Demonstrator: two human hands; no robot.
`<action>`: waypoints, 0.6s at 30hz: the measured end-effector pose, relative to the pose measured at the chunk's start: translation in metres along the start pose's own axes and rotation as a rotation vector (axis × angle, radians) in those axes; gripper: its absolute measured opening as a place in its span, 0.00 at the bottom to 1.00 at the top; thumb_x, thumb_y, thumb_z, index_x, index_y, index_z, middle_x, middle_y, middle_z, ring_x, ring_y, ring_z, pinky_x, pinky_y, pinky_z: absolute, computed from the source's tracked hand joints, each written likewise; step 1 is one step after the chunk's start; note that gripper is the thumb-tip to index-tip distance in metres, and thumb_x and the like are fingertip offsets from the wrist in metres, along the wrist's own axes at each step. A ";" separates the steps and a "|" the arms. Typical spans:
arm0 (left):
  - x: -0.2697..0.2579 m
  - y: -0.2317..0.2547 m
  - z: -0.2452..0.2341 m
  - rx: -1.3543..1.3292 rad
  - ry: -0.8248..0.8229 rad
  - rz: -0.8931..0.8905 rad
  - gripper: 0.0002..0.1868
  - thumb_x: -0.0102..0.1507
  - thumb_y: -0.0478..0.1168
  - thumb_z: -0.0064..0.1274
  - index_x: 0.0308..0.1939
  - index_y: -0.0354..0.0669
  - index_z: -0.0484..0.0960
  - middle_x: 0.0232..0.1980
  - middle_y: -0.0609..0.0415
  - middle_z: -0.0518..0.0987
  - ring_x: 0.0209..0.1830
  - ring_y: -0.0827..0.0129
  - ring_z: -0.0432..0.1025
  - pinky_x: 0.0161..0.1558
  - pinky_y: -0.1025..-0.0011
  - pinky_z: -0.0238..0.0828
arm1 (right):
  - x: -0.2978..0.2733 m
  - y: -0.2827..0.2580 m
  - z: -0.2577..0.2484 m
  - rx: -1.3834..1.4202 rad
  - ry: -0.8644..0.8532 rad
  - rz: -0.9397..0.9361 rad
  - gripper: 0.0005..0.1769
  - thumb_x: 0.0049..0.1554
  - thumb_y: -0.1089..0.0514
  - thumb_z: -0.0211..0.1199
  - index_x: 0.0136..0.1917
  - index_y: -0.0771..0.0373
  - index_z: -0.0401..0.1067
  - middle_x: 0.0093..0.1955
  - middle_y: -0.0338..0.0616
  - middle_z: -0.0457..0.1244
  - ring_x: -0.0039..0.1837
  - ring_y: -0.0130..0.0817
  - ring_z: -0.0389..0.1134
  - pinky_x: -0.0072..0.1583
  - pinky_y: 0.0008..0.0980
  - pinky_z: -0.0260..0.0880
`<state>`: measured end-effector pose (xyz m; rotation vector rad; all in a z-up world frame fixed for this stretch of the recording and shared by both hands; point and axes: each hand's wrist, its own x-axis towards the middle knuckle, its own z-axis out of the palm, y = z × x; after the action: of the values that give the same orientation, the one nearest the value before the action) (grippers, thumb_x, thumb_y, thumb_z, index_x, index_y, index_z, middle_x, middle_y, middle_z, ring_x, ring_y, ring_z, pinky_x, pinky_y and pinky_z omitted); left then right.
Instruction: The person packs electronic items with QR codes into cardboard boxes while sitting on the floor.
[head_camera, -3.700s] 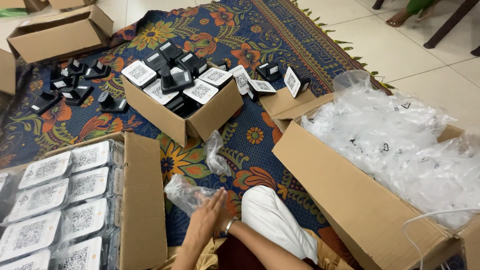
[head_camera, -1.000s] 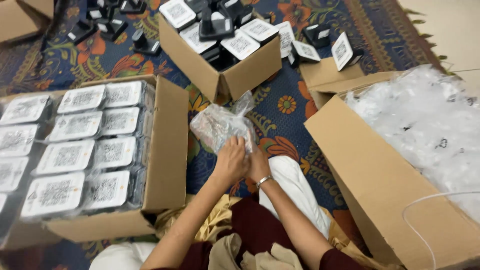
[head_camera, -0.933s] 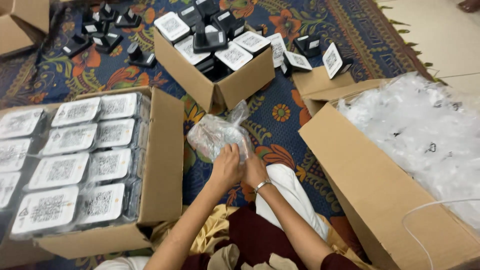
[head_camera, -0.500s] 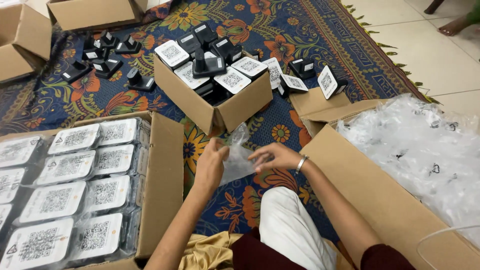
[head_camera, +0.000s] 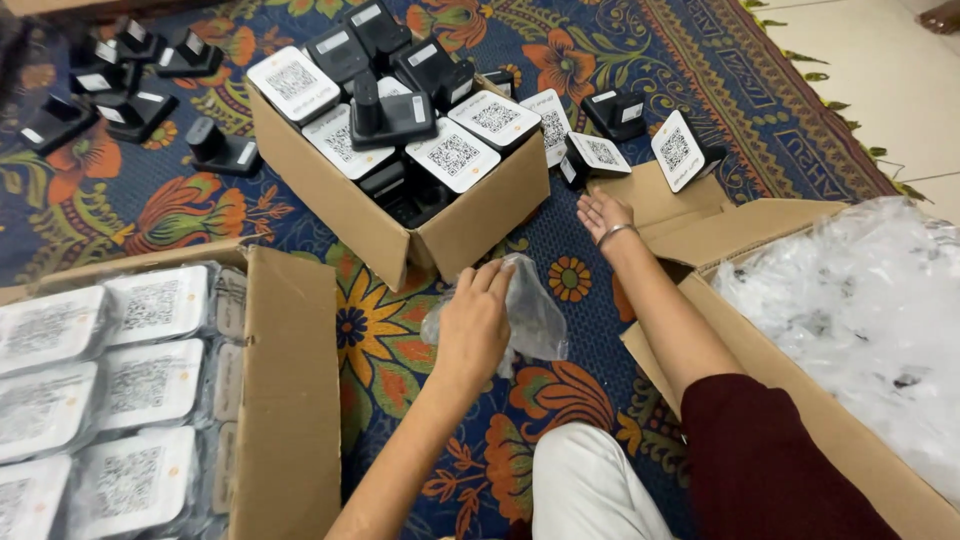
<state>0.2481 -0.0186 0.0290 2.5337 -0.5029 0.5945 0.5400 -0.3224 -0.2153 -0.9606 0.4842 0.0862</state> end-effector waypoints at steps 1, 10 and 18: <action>0.006 -0.002 0.008 -0.010 -0.008 -0.009 0.30 0.52 0.23 0.48 0.60 0.32 0.78 0.62 0.47 0.77 0.55 0.52 0.71 0.51 0.63 0.76 | 0.019 -0.005 -0.006 -0.009 0.011 0.008 0.21 0.62 0.55 0.63 0.65 0.66 0.67 0.61 0.54 0.68 0.61 0.44 0.71 0.62 0.42 0.75; 0.014 -0.036 0.037 -0.143 -0.020 -0.124 0.26 0.57 0.25 0.50 0.61 0.32 0.77 0.63 0.49 0.77 0.53 0.53 0.71 0.48 0.63 0.75 | 0.100 -0.012 0.000 0.008 0.233 -0.091 0.39 0.62 0.44 0.66 0.79 0.37 0.48 0.61 0.54 0.53 0.62 0.52 0.54 0.64 0.47 0.59; 0.001 -0.041 0.003 -0.152 -0.062 -0.196 0.26 0.58 0.24 0.48 0.62 0.35 0.77 0.62 0.51 0.77 0.49 0.56 0.71 0.48 0.63 0.75 | 0.139 0.031 -0.023 0.120 0.319 -0.360 0.26 0.59 0.57 0.77 0.69 0.62 0.78 0.55 0.47 0.73 0.46 0.37 0.77 0.49 0.35 0.78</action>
<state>0.2688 0.0129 0.0118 2.4254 -0.3040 0.3908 0.6471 -0.3429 -0.3103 -0.9331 0.5937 -0.4226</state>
